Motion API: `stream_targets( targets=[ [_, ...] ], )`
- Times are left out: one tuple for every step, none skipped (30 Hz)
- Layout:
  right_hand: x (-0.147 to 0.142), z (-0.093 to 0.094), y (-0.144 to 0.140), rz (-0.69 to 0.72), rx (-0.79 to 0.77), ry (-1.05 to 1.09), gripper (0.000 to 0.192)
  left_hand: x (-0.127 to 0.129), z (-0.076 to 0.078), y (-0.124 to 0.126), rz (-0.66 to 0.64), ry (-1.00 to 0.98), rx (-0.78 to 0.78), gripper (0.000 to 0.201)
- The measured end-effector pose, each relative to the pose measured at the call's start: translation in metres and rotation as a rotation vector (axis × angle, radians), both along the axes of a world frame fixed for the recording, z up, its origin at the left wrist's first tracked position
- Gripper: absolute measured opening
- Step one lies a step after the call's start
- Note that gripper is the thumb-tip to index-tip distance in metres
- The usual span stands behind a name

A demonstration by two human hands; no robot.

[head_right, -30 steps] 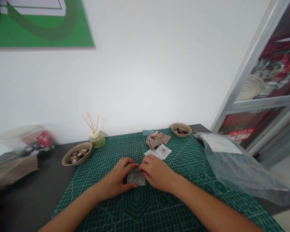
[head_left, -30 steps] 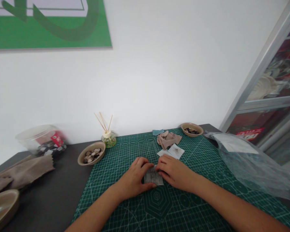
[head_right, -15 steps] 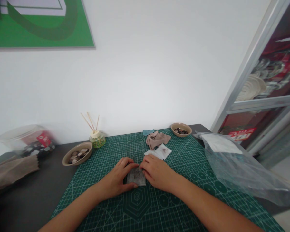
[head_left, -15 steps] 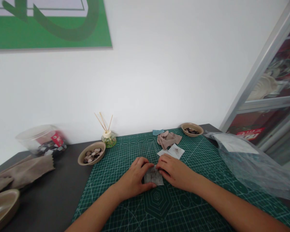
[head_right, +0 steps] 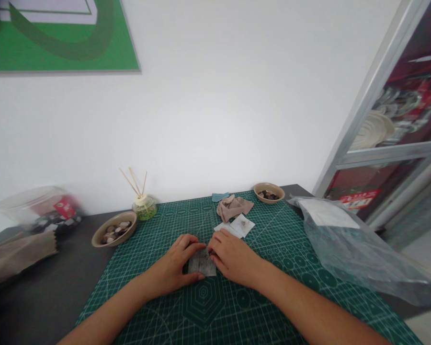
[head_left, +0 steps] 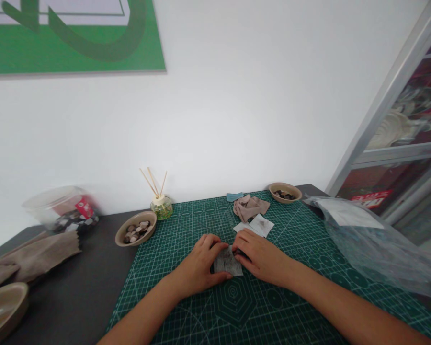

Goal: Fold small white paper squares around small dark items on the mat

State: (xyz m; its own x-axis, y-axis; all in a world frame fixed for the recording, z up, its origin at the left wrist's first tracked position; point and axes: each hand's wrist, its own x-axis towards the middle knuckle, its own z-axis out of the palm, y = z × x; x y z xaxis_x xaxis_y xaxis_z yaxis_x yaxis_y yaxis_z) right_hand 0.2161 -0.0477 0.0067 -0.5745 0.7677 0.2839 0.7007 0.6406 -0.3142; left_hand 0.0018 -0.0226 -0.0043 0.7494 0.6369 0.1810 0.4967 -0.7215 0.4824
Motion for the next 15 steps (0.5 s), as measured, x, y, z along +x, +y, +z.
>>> stream_targets(
  targets=[
    [-0.0002,0.0006,-0.0004,0.012,-0.013,0.003,0.009,0.0002,0.0005,-0.0001,0.000,0.002,-0.003,0.054],
    [-0.0003,0.0011,-0.0008,0.018,-0.026,0.006,0.010,0.0004,0.0009,-0.0002,0.001,0.003,-0.004,0.053],
    [-0.0002,0.0014,-0.0010,0.019,-0.036,0.010,0.011,0.0006,0.0013,-0.0003,0.003,0.003,-0.004,0.053],
    [-0.0001,0.0017,-0.0011,0.015,-0.041,0.016,0.011,0.0008,0.0016,-0.0004,0.004,0.002,-0.004,0.054],
    [0.0002,0.0018,-0.0012,0.008,-0.043,0.021,0.012,0.0009,0.0018,-0.0004,0.005,0.001,-0.002,0.054],
    [0.0005,0.0018,-0.0012,0.001,-0.045,0.024,0.011,0.0010,0.0019,-0.0004,0.005,0.000,-0.003,0.053],
    [0.0008,0.0016,-0.0013,-0.005,-0.048,0.026,0.012,0.0010,0.0019,-0.0004,0.004,0.000,-0.005,0.053],
    [0.0011,0.0014,-0.0013,-0.008,-0.053,0.028,0.012,0.0009,0.0019,-0.0004,0.004,0.001,-0.009,0.053],
    [0.0013,0.0010,-0.0014,-0.005,-0.062,0.031,0.013,0.0009,0.0019,-0.0004,0.004,0.001,-0.012,0.052],
    [0.0013,0.0005,-0.0015,0.005,-0.074,0.034,0.014,0.0008,0.0018,-0.0003,0.003,0.001,-0.014,0.052],
    [0.0013,0.0000,-0.0016,0.021,-0.089,0.039,0.015,0.0007,0.0016,-0.0003,0.002,-0.001,-0.015,0.052],
    [0.0013,-0.0006,-0.0017,0.039,-0.102,0.041,0.016,0.0006,0.0014,-0.0002,0.001,-0.003,-0.014,0.052],
    [0.0012,-0.0010,-0.0018,0.057,-0.112,0.040,0.016,0.0005,0.0011,-0.0001,0.000,-0.003,-0.011,0.052],
    [0.0013,-0.0013,-0.0020,0.070,-0.118,0.036,0.017,0.0004,0.0008,-0.0001,0.000,-0.004,-0.008,0.052],
    [0.0014,-0.0013,-0.0022,0.074,-0.117,0.027,0.018,0.0003,0.0005,-0.0001,0.000,-0.002,-0.007,0.052]
  ],
)
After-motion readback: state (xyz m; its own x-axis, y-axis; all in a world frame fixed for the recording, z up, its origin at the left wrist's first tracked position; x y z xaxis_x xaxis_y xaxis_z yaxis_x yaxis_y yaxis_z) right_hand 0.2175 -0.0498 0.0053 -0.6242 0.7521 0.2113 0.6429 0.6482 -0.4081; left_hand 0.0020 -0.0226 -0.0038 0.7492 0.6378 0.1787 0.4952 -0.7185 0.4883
